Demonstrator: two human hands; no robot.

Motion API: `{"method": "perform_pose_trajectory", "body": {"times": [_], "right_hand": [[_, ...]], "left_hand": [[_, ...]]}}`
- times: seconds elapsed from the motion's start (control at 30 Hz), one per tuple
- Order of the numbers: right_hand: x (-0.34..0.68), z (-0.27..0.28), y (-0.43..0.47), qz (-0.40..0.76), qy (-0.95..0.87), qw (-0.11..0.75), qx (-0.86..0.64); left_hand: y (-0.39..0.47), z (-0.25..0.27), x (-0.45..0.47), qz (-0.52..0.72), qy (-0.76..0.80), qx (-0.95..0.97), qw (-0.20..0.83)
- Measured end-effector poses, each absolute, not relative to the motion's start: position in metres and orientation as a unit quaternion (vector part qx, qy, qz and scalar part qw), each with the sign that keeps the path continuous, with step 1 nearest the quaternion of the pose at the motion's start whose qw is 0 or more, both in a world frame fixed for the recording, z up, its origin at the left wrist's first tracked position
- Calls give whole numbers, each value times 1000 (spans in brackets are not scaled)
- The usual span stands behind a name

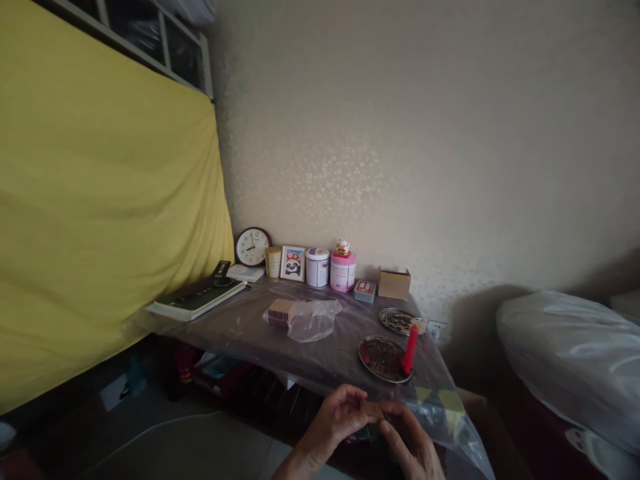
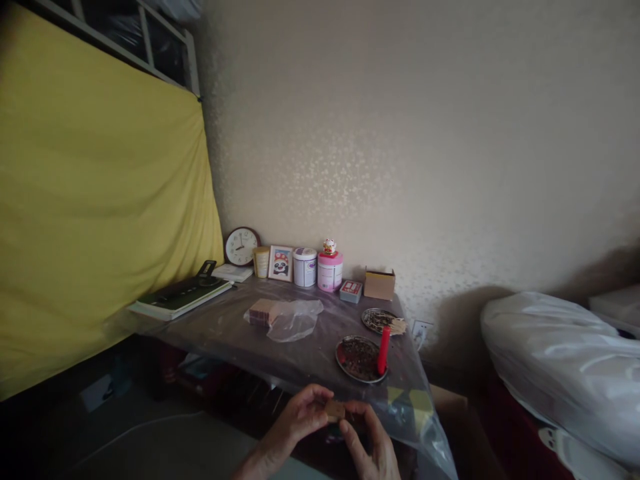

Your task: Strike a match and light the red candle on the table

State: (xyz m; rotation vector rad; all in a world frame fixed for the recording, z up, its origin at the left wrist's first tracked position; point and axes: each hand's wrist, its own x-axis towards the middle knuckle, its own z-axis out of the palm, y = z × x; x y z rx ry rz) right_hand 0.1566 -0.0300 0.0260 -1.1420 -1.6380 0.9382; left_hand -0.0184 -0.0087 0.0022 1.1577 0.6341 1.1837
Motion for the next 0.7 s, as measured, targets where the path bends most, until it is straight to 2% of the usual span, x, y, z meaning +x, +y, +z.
{"method": "perform_pose_trajectory", "body": {"times": [0.23, 0.7], "right_hand": [[157, 31, -33, 377, -652, 469, -462], [160, 32, -38, 390, -671, 434, -457]], "left_hand": [[-14, 10, -17, 518, 273, 498, 639], [-19, 15, -17, 521, 250, 510, 637]]}}
